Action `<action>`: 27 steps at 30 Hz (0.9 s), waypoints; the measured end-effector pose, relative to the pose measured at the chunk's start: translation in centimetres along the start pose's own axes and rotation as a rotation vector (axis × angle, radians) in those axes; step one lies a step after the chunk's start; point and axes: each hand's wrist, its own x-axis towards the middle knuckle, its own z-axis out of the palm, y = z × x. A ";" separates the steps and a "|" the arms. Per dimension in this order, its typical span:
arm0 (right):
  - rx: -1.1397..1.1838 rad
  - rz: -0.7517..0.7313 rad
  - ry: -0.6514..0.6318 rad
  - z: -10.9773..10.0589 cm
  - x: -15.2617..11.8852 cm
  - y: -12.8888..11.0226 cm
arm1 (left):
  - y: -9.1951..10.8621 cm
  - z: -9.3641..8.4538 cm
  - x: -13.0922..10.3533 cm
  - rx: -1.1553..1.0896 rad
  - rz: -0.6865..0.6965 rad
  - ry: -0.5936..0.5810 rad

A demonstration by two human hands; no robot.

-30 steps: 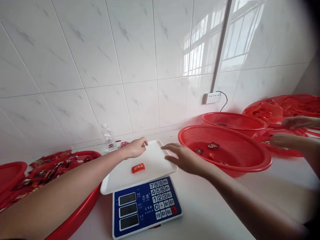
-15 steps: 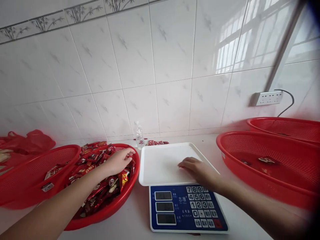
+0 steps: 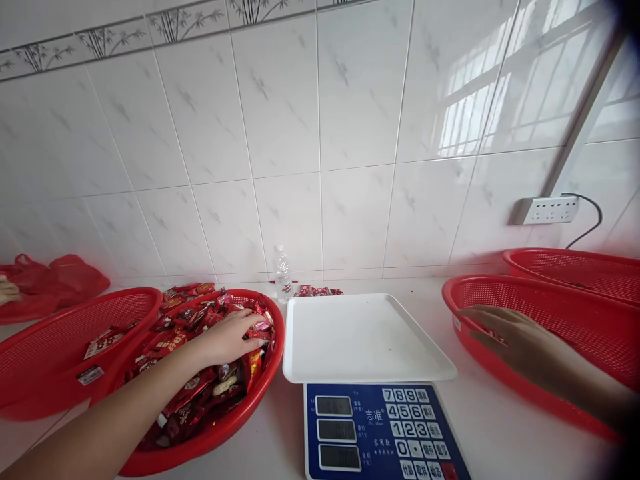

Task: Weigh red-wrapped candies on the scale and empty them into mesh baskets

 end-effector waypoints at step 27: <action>0.714 0.320 -0.005 0.5 1.6 -6.6 | 3.1 -0.5 3.7 -0.183 0.041 0.284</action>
